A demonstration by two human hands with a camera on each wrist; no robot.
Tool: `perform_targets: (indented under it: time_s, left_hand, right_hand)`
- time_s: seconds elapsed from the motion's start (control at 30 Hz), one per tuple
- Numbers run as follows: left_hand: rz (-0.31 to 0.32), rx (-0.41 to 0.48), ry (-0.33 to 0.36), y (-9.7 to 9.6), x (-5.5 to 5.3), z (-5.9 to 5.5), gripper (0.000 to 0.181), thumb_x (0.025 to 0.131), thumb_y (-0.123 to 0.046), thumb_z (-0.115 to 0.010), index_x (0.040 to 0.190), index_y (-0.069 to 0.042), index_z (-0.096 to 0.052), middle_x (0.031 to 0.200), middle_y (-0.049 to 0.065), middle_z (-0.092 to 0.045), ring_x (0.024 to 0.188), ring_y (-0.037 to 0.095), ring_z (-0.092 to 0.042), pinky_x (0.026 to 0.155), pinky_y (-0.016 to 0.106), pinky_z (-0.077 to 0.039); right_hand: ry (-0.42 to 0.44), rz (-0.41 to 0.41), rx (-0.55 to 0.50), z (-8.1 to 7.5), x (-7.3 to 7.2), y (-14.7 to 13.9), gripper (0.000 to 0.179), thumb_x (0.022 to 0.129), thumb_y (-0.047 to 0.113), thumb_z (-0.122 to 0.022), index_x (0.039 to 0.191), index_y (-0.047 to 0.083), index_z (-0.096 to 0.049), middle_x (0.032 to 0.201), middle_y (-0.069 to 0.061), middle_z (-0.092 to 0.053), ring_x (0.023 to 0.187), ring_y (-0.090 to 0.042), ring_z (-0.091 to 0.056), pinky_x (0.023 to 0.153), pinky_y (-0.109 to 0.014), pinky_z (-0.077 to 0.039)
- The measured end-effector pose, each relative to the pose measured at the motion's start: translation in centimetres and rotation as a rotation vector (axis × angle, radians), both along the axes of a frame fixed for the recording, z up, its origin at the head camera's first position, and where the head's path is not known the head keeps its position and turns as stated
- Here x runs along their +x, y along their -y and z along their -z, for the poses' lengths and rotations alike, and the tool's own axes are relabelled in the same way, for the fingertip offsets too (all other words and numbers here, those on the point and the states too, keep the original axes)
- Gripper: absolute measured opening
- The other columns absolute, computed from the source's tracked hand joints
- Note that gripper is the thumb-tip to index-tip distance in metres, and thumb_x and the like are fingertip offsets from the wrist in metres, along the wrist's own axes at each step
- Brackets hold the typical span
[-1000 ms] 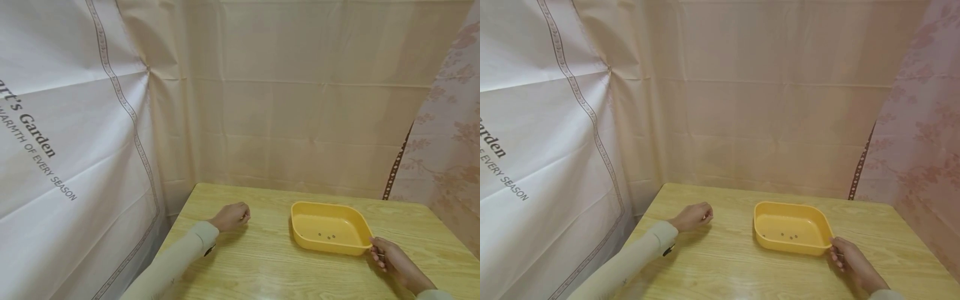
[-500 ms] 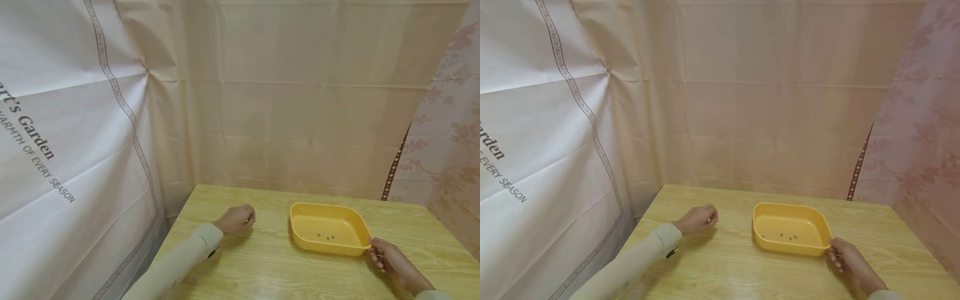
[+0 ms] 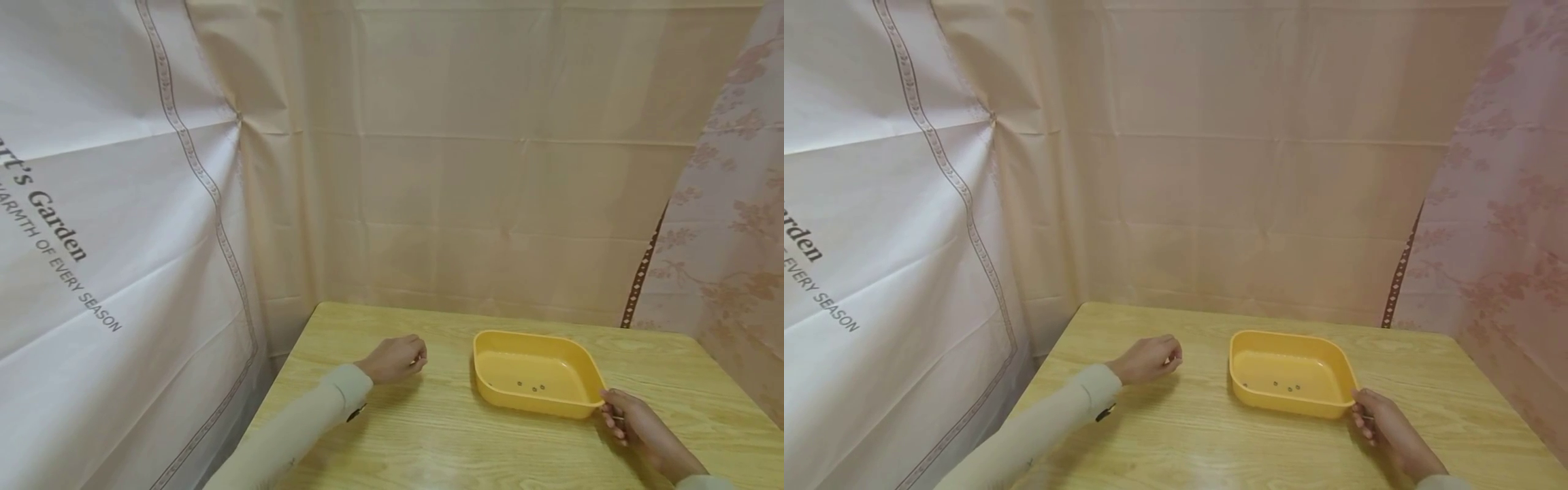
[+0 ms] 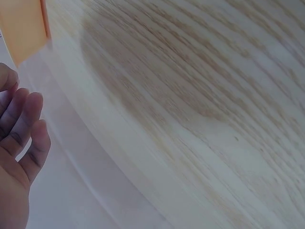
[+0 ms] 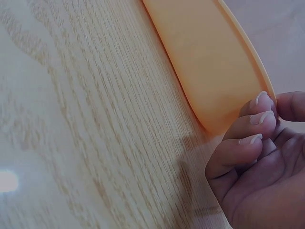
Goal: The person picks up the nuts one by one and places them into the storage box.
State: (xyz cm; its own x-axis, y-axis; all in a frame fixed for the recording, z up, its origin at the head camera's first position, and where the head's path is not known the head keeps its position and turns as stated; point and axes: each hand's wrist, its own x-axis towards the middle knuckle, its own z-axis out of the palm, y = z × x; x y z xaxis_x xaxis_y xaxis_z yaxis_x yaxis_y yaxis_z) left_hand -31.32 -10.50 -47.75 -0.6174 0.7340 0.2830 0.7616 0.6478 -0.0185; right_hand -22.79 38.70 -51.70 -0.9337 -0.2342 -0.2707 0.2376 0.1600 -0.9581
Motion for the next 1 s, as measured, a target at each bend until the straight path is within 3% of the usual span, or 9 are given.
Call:
perform_targets:
  time_s: [0.63, 1.0]
  left_hand:
    - [0.05, -0.021, -0.049, -2.0, -0.3, 0.0, 0.011, 0.104, -0.027, -0.062, 0.103, -0.017, -0.067, 0.096, -0.008, -0.063, 0.071, -0.004, -0.049, 0.061, 0.01, -0.041]
    - [0.036, -0.03, 0.003, -3.3, 0.4, -0.4, 0.011, 0.105, -0.027, -0.061, 0.105, -0.018, -0.067, 0.097, -0.008, -0.062, 0.073, -0.004, -0.05, 0.061, 0.01, -0.041]
  right_hand:
    - [0.015, 0.014, 0.003, 0.0, 0.1, 0.1, 0.033, 0.112, 0.037, -0.039, 0.094, 0.014, -0.053, 0.077, 0.005, -0.053, 0.06, -0.008, -0.047, 0.053, -0.024, -0.044]
    - [0.029, 0.019, 0.025, 0.0, 0.2, 0.2, 0.032, 0.112, 0.036, -0.039, 0.093, 0.014, -0.051, 0.076, 0.005, -0.052, 0.059, -0.008, -0.046, 0.053, -0.024, -0.044]
